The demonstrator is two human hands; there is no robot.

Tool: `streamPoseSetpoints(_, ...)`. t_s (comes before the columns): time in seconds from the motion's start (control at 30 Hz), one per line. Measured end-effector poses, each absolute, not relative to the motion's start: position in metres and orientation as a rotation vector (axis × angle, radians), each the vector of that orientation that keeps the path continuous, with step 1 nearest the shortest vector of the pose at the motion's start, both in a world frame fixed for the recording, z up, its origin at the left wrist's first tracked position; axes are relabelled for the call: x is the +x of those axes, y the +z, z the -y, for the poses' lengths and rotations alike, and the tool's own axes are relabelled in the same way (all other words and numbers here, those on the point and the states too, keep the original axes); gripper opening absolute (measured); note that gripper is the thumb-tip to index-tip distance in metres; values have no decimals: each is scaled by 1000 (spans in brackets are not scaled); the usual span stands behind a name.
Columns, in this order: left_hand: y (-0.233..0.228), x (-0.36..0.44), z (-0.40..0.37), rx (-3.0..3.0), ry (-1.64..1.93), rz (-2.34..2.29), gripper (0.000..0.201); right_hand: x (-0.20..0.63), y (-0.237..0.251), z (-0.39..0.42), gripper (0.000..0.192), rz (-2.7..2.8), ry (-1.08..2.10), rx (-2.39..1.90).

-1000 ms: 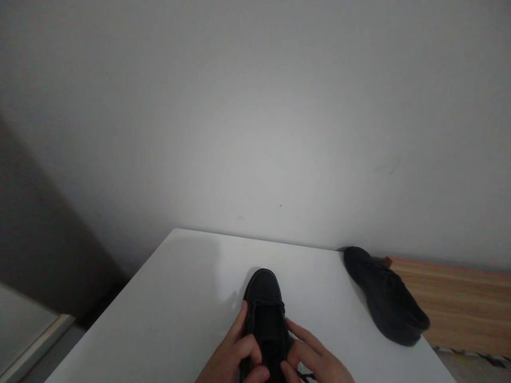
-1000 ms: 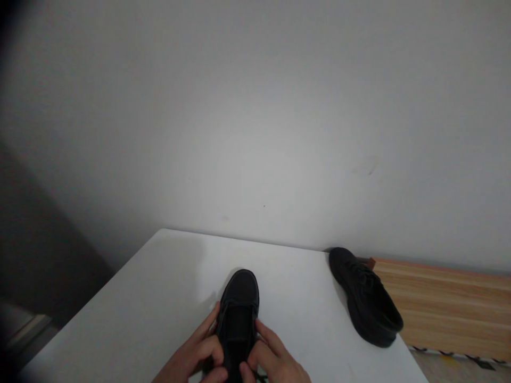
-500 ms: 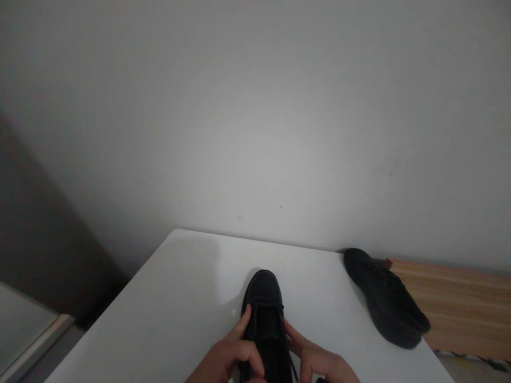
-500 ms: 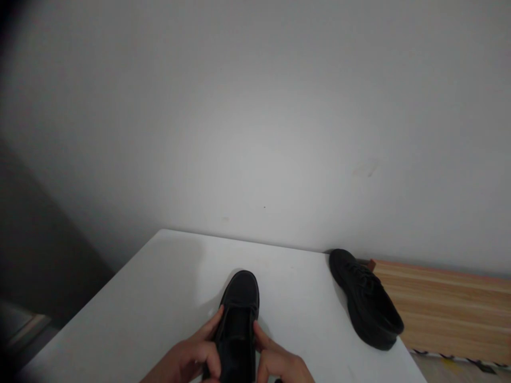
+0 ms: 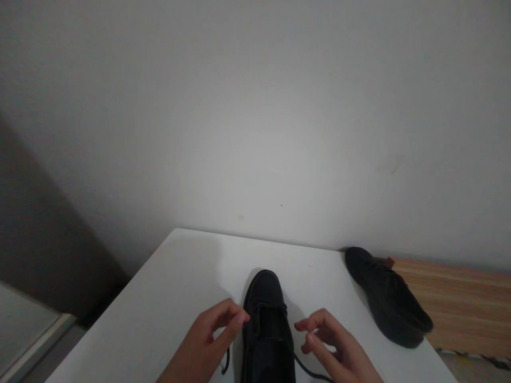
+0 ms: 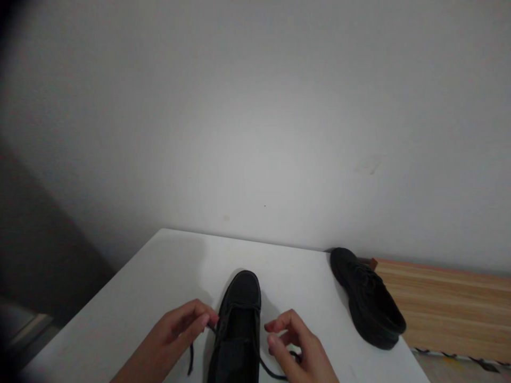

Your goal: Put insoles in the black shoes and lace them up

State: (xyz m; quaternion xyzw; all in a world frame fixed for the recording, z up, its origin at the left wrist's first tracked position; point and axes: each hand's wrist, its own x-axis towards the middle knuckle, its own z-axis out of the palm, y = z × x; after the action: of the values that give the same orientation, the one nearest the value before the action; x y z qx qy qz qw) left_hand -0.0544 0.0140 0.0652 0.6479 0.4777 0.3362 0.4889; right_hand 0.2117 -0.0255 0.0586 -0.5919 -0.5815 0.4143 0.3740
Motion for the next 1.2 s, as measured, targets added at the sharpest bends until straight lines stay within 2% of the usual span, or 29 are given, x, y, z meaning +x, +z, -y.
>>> streamPoseSetpoints(0.2,46,-34,-33,1640,823,-1268,15,198,51,-10,26,1649,816,-1603)
streamPoseSetpoints(0.3,41,-27,-34,1600,826,-1249,19,196,39,-17,23,1628,813,-1592)
streamPoseSetpoints(0.6,29,-21,-36,1603,852,-1242,14,187,18,-9,21,1535,822,-1528)
streamPoseSetpoints(1.2,15,-9,-26,1701,894,-1362,15,185,25,-1,13,1661,687,-1502)
